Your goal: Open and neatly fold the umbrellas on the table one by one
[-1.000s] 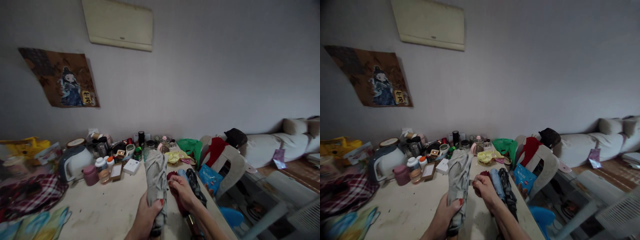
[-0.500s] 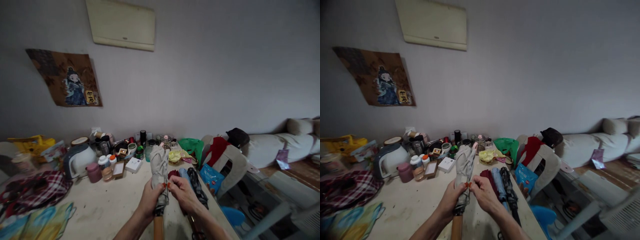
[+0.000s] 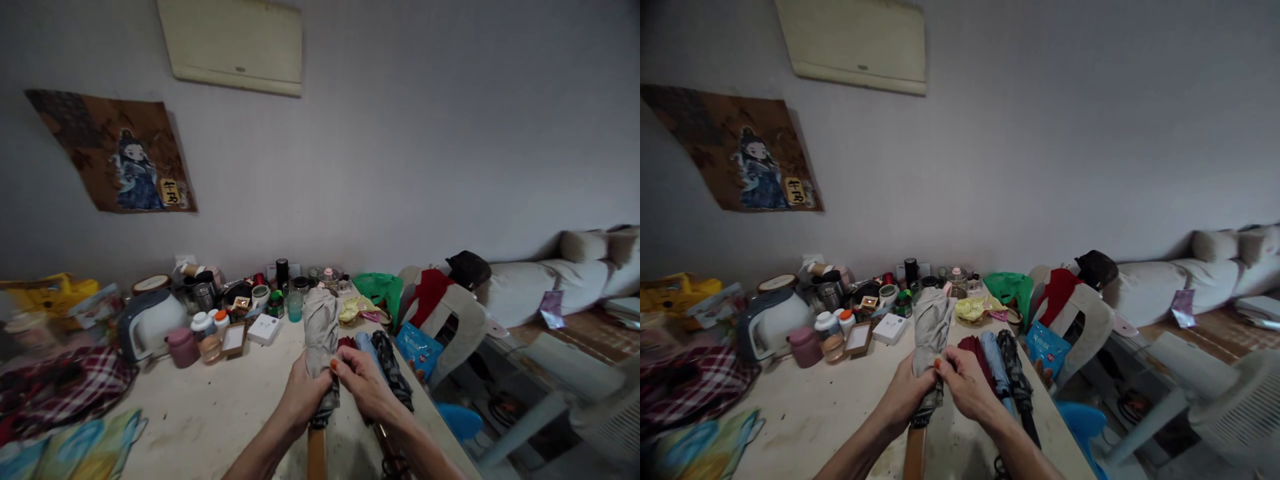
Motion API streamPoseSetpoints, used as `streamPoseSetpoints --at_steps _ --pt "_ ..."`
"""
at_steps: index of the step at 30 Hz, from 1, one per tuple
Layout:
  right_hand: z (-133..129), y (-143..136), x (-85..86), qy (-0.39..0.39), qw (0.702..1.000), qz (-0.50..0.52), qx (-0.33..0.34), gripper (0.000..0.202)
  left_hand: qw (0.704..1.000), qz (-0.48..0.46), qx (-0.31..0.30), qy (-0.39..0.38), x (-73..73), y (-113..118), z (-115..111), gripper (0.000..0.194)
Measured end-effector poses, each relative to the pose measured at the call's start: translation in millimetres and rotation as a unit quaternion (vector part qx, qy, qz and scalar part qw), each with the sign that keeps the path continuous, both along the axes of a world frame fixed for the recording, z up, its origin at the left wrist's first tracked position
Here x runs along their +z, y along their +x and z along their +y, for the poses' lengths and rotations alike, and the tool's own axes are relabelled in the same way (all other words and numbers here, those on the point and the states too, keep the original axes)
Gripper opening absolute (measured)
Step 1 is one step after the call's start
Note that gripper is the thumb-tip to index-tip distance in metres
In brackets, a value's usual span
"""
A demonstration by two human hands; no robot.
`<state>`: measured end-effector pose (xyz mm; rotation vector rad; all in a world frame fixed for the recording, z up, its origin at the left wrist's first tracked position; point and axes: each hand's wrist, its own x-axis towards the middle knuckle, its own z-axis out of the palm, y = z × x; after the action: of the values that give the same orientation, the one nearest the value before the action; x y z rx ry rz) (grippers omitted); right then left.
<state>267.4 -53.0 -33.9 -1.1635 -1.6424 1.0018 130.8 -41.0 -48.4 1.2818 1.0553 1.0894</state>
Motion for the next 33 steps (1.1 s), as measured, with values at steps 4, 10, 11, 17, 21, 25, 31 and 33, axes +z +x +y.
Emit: streamPoseSetpoints --at_steps 4,10,11,17,21,25,31,33 --pt "0.8 0.2 5.3 0.001 0.997 -0.072 0.017 0.025 0.996 0.060 0.020 0.063 -4.6 -2.6 4.4 0.035" --pt "2.9 0.9 5.5 0.039 0.977 -0.208 -0.004 0.023 0.995 0.060 0.007 0.082 -23.7 -4.3 8.6 0.041" --pt "2.9 -0.4 4.4 0.052 0.969 -0.242 -0.009 0.024 0.995 0.057 0.010 0.080 -26.4 -3.9 8.6 0.040" --pt "-6.5 -15.2 -1.4 0.106 0.869 -0.483 -0.034 0.019 0.994 0.092 0.049 0.030 -26.3 -0.7 5.5 0.049" --pt "0.6 -8.1 -4.9 0.095 0.934 -0.344 -0.006 0.019 0.997 0.063 0.027 0.017 -33.2 1.3 -2.4 0.041" --pt "26.2 13.9 -18.5 0.063 0.971 0.007 -0.230 0.032 1.000 -0.007 -0.009 -0.012 -61.0 1.5 -14.9 0.030" --pt "32.8 3.1 -40.8 -0.187 0.909 0.343 -0.144 0.051 0.986 -0.009 0.077 -0.147 -84.6 -0.6 -10.5 0.052" --pt "27.7 -11.2 -41.5 -0.223 0.880 0.403 -0.118 0.054 0.985 -0.020 0.053 -0.161 -82.7 -0.9 -9.2 0.056"
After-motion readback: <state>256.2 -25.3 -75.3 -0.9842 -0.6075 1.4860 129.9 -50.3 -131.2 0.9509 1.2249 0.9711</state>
